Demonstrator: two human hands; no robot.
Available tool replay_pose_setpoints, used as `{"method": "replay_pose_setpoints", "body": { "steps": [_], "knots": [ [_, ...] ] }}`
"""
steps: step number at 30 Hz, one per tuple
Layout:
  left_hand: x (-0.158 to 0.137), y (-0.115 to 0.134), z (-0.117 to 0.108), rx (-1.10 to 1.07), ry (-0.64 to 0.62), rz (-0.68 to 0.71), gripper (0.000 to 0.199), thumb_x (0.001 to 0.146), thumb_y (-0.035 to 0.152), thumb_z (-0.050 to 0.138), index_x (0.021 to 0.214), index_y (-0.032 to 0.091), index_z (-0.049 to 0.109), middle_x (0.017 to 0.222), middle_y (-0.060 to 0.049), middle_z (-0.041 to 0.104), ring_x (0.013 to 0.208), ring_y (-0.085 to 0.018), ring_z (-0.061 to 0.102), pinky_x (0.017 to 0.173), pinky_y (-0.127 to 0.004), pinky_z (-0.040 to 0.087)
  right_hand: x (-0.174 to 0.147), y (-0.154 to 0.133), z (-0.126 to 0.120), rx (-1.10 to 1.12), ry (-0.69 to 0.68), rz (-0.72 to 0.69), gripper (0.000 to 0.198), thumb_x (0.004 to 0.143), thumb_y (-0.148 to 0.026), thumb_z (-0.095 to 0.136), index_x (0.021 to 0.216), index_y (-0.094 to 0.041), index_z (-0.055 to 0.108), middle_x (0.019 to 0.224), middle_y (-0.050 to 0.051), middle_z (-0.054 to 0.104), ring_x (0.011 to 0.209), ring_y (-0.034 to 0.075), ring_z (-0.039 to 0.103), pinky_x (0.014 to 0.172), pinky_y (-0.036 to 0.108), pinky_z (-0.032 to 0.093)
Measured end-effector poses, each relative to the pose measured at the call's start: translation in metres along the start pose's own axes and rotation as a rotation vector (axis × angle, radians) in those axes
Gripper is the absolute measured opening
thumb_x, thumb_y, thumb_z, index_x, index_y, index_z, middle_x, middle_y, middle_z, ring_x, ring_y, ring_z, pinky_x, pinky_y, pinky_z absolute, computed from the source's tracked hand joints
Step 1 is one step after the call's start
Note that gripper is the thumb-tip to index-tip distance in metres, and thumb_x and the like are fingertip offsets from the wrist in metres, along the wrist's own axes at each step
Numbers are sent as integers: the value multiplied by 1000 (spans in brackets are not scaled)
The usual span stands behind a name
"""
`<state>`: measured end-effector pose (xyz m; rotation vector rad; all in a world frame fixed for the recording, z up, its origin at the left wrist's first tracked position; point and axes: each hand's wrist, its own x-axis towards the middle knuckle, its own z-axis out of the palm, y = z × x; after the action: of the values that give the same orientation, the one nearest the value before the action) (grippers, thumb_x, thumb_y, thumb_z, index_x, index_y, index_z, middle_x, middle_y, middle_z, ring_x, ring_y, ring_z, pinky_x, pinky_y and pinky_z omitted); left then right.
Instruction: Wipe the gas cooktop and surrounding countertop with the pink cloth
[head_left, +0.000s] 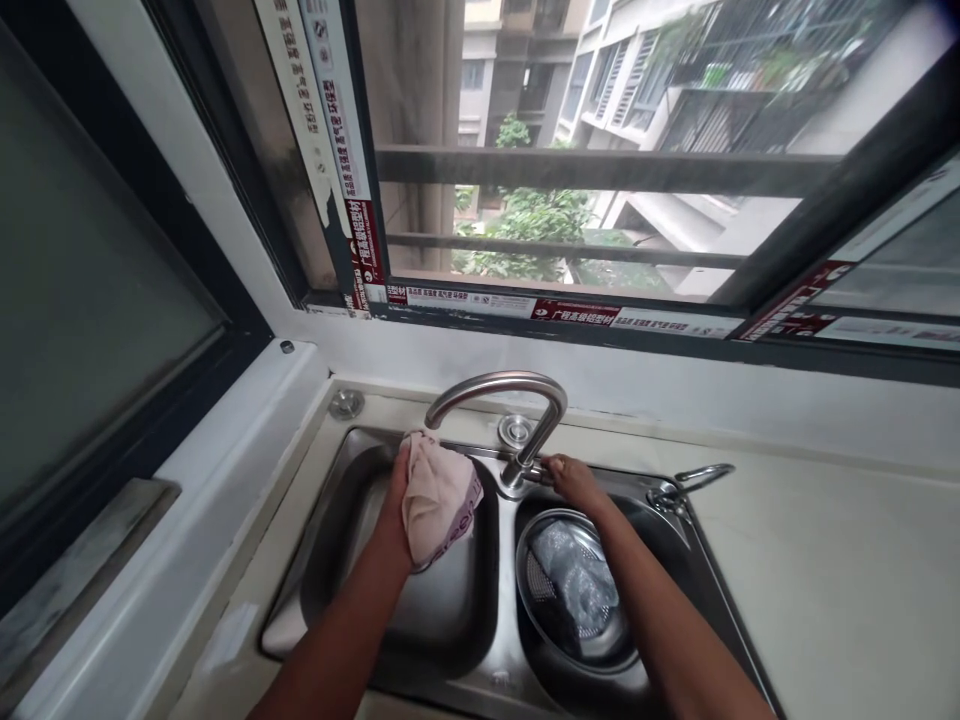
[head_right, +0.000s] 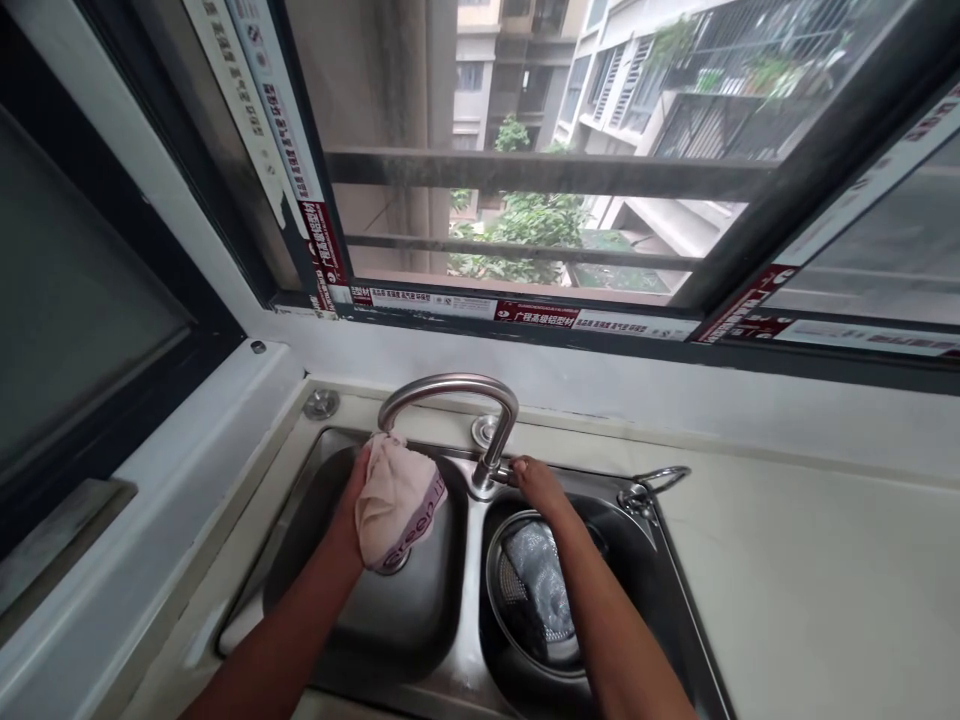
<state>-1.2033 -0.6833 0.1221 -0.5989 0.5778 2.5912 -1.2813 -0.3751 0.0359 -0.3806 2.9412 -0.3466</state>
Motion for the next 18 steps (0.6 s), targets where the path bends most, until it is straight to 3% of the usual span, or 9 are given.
{"method": "replay_pose_setpoints", "body": {
  "steps": [12, 18],
  "knots": [
    [8, -4, -3, 34, 10, -115, 54, 80, 65, 67, 111, 21, 68, 94, -6, 77, 85, -26, 74, 85, -45, 59, 7, 14, 1, -24, -111, -70, 39, 78, -6, 52, 112, -12, 69, 110, 16, 72, 99, 22, 67, 87, 28, 47],
    [11, -5, -4, 23, 39, -19, 47, 85, 59, 64, 111, 20, 69, 96, -6, 77, 88, -22, 74, 90, -36, 58, 10, 17, -1, -38, -120, -95, 44, 71, -5, 59, 113, -13, 70, 111, 16, 73, 99, 24, 69, 88, 29, 49]
  ]
}}
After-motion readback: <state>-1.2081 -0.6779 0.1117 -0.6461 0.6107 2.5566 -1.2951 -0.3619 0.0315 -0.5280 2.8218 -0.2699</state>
